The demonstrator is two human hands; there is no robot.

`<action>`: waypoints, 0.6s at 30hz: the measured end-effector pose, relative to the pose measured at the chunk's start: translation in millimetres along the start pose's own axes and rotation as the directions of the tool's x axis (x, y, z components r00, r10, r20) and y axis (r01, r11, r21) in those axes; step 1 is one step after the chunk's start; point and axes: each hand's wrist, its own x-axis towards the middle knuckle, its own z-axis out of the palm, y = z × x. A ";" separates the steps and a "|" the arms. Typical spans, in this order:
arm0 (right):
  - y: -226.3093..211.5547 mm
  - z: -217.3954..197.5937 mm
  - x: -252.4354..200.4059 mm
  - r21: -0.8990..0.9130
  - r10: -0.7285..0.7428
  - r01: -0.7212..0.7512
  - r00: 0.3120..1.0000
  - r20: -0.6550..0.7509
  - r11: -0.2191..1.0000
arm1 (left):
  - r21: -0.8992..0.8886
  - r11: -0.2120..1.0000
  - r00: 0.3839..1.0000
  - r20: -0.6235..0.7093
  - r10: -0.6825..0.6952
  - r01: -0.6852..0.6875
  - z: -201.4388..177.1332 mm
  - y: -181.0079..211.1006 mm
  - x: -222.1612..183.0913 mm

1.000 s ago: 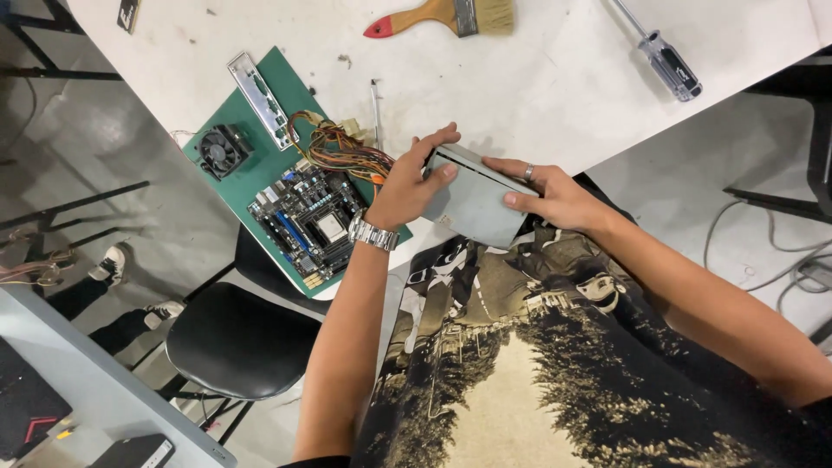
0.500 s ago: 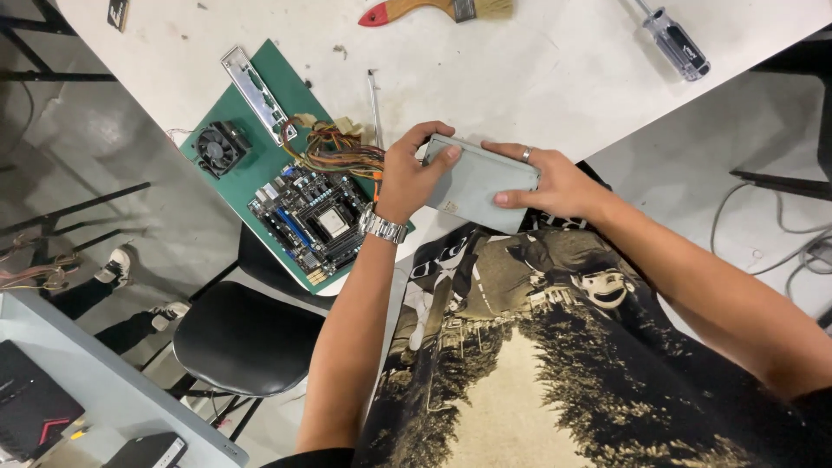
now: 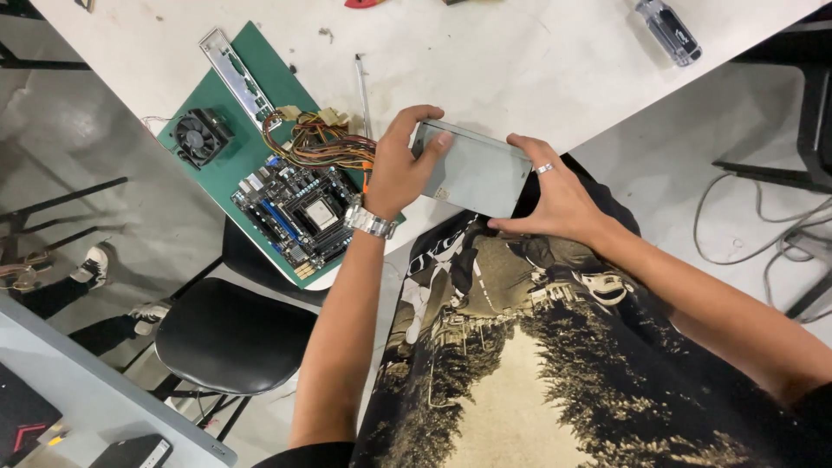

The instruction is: Disassembling a computer power supply unit using a screwdriver to inspect internal components on a workbench.

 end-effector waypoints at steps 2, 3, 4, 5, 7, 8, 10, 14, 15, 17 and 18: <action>3.8 -0.6 0.4 -0.001 -0.003 0.003 1.000 -0.017 1.000 | 0.033 0.999 0.985 0.171 -0.016 0.011 -19.9 21.7 -1.3; 5.7 -1.3 0.9 -0.004 -0.008 0.008 0.999 -0.031 1.000 | 0.067 0.998 0.943 0.331 -0.035 0.014 -29.9 32.7 -0.7; 8.0 -2.7 1.7 -0.004 -0.005 0.005 0.999 -0.037 1.000 | 0.066 0.998 0.941 0.337 -0.031 0.010 -35.1 35.5 2.8; 10.2 -3.6 2.4 0.003 -0.040 0.040 0.998 -0.058 0.999 | 0.247 0.968 0.894 0.441 -0.075 -0.040 -40.6 38.1 6.0; 12.9 -2.3 1.3 0.017 -0.073 0.074 0.995 -0.071 0.997 | 0.415 0.904 0.837 0.528 -0.148 -0.102 -46.2 32.1 5.3; 13.3 -2.1 1.8 0.005 -0.076 0.077 0.994 -0.076 0.997 | 0.474 0.857 0.857 0.509 -0.082 -0.200 -46.2 23.6 5.3; 12.2 -2.7 2.8 -0.005 -0.082 0.081 0.993 -0.085 0.997 | 0.532 0.794 0.867 0.497 -0.012 -0.295 -46.0 12.5 7.4; 10.5 -3.1 1.9 0.042 -0.049 0.053 0.995 -0.087 0.998 | 0.555 0.735 0.869 0.485 0.094 -0.390 -45.2 6.9 11.4; 10.7 -3.0 2.5 0.045 -0.048 0.052 0.994 -0.094 0.998 | 0.544 0.735 0.866 0.487 0.117 -0.405 -45.9 6.9 13.0; 12.0 -1.7 2.1 0.040 -0.070 0.075 0.991 -0.110 0.996 | 0.542 0.736 0.873 0.470 0.135 -0.405 -43.9 -0.3 12.5; 12.7 -0.4 1.3 0.035 -0.087 0.092 0.988 -0.125 0.995 | 0.536 0.740 0.878 0.455 0.152 -0.406 -43.1 -4.1 11.7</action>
